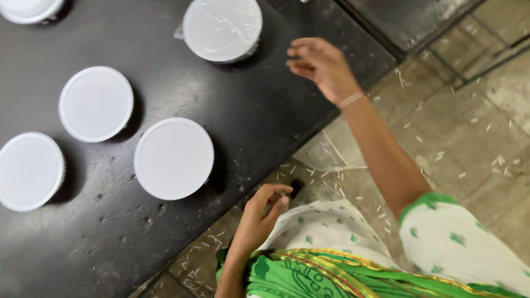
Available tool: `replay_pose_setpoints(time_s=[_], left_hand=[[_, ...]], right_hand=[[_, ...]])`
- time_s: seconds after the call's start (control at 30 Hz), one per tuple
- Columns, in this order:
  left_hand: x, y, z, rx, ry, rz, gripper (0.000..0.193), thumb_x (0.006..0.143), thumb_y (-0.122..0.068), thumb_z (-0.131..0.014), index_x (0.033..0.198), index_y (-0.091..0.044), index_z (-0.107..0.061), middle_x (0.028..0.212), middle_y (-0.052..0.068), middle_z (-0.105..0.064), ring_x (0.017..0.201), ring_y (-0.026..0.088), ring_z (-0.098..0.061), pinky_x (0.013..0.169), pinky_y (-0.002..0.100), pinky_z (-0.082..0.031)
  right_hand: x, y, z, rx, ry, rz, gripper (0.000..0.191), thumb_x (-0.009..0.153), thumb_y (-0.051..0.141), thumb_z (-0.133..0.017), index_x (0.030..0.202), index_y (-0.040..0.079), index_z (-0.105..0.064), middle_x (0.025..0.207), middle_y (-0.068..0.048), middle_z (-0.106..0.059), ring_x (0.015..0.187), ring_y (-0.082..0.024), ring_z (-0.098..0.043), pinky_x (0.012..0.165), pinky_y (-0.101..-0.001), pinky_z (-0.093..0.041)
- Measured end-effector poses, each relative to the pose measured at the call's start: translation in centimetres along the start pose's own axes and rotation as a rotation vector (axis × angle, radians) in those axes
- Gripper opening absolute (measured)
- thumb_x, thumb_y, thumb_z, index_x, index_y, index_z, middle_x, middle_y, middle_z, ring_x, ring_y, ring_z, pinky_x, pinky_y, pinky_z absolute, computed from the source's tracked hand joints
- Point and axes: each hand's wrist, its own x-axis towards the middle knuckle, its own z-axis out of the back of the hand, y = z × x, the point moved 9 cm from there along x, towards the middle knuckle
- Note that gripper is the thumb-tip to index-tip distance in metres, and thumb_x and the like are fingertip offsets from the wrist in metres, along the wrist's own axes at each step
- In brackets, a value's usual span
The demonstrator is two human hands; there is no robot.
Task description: The person wraps round LED panel light fixtures in clear plastic bags, twisting the bag closed around each one, and places the wrapped fixtures into a white cloth bag on the floor. They repeat this for several fixtures, stacking finished ones on the work table.
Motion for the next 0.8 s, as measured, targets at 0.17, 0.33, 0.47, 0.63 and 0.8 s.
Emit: replay_pose_setpoints(time_s=[0.17,0.33,0.47,0.63,0.8], left_hand=[[4.2,5.2,-5.7,0.064,0.243,0.067,0.026,0.098,-0.018,-0.066,0.122,-0.009,-0.069,0.104,0.003,-0.066,0.088,0.010,-0.062,0.080,0.027,-0.054],[13.6,13.5,-11.8,0.104,0.238,0.070,0.045,0.094,-0.030,-0.068,0.136,-0.016,-0.062,0.128,0.012,-0.059,0.098,0.021,-0.062,0.086,0.034,-0.054],[22.9,16.6,-12.8,0.406,-0.068,-0.077,0.069,0.089,-0.043,-0.079,0.145,-0.013,-0.053,0.137,0.020,-0.060,0.119,0.033,-0.060,0.098,0.042,-0.049],[26.9,18.8,-17.1,0.466,0.135,-0.040,0.060,0.090,-0.049,-0.082,0.136,-0.015,-0.065,0.142,0.013,-0.073,0.133,0.030,-0.068,0.114,0.038,-0.051],[26.5,19.1,-18.8,0.631,0.044,0.014,0.094,0.074,-0.004,-0.080,0.156,-0.010,-0.035,0.159,0.023,-0.035,0.148,0.038,-0.032,0.119,0.045,-0.031]], right_hand=[[-14.8,1.7,14.9,-0.214,-0.564,0.432,0.041,0.122,0.025,-0.059,0.086,0.008,-0.049,0.066,-0.004,-0.054,0.054,-0.010,-0.051,0.053,-0.0243,-0.040],[-20.1,-13.3,16.8,-1.371,-0.128,-0.166,0.067,0.086,0.045,-0.077,0.136,0.004,-0.058,0.130,-0.024,-0.063,0.118,-0.040,-0.059,0.100,-0.0443,-0.047],[-29.6,-21.7,18.1,-1.470,0.333,-1.079,0.088,0.093,0.082,-0.031,0.144,0.015,-0.057,0.143,-0.012,-0.062,0.136,-0.031,-0.054,0.120,-0.0438,-0.034],[-35.8,-18.5,19.3,-1.162,-0.011,-1.130,0.081,0.089,0.078,-0.033,0.144,0.024,-0.058,0.143,-0.009,-0.060,0.137,-0.031,-0.051,0.117,-0.0468,-0.034],[-37.2,-16.5,20.8,-1.207,-0.065,-1.107,0.063,0.099,0.065,-0.048,0.137,0.017,-0.062,0.128,-0.018,-0.069,0.122,-0.038,-0.062,0.106,-0.0459,-0.047]])
